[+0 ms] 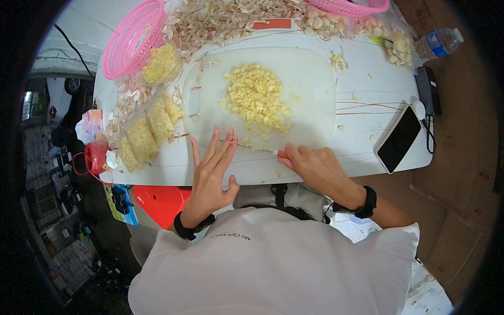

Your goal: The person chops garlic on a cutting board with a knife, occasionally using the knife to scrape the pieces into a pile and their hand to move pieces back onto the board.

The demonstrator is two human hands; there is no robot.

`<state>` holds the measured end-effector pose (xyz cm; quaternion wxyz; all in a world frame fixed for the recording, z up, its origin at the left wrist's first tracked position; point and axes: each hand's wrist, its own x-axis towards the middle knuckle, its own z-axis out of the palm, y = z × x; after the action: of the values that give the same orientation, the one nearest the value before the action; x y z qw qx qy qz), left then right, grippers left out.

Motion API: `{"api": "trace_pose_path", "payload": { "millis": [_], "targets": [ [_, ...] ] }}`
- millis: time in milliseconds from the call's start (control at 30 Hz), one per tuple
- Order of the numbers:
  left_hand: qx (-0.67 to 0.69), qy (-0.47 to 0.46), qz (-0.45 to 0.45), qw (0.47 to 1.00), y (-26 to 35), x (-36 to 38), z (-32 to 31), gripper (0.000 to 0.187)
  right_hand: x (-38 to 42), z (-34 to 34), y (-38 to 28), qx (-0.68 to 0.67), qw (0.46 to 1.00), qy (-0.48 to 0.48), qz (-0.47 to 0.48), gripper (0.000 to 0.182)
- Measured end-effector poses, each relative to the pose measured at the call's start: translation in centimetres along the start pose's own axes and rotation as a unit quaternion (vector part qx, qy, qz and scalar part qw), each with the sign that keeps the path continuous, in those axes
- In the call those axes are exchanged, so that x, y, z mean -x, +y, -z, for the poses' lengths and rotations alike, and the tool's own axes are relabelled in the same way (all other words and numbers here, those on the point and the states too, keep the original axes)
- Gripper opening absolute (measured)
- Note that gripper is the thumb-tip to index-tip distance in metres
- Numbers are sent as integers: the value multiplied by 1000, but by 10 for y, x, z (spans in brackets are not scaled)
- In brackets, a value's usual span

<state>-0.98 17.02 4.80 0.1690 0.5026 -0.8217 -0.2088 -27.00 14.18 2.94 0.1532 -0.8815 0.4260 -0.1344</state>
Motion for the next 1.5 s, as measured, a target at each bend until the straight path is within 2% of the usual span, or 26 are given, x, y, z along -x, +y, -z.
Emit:
{"api": "trace_pose_path", "payload": {
  "millis": [133,200,300,500,667,867,1500],
  "targets": [
    [12,14,7,1000,-2,-1,-4,80,-9,-3,10,36,999,17,5,28],
    [22,36,12,999,-3,-5,-3,81,-16,-2,18,67,994,63,-50,27],
    [6,75,23,997,-6,-13,2,81,-19,10,15,67,993,61,-69,26],
    [-11,98,-5,995,-8,-35,5,79,-19,-2,9,55,995,69,-52,28],
    [-3,56,-16,998,-11,-49,-3,77,-26,-1,9,71,993,81,-50,29],
    [-42,56,-28,997,-14,-56,2,73,-30,0,12,84,992,79,-56,28],
    [-47,30,-33,998,-15,-68,6,64,-34,4,27,79,993,47,-70,26]
  ]
}}
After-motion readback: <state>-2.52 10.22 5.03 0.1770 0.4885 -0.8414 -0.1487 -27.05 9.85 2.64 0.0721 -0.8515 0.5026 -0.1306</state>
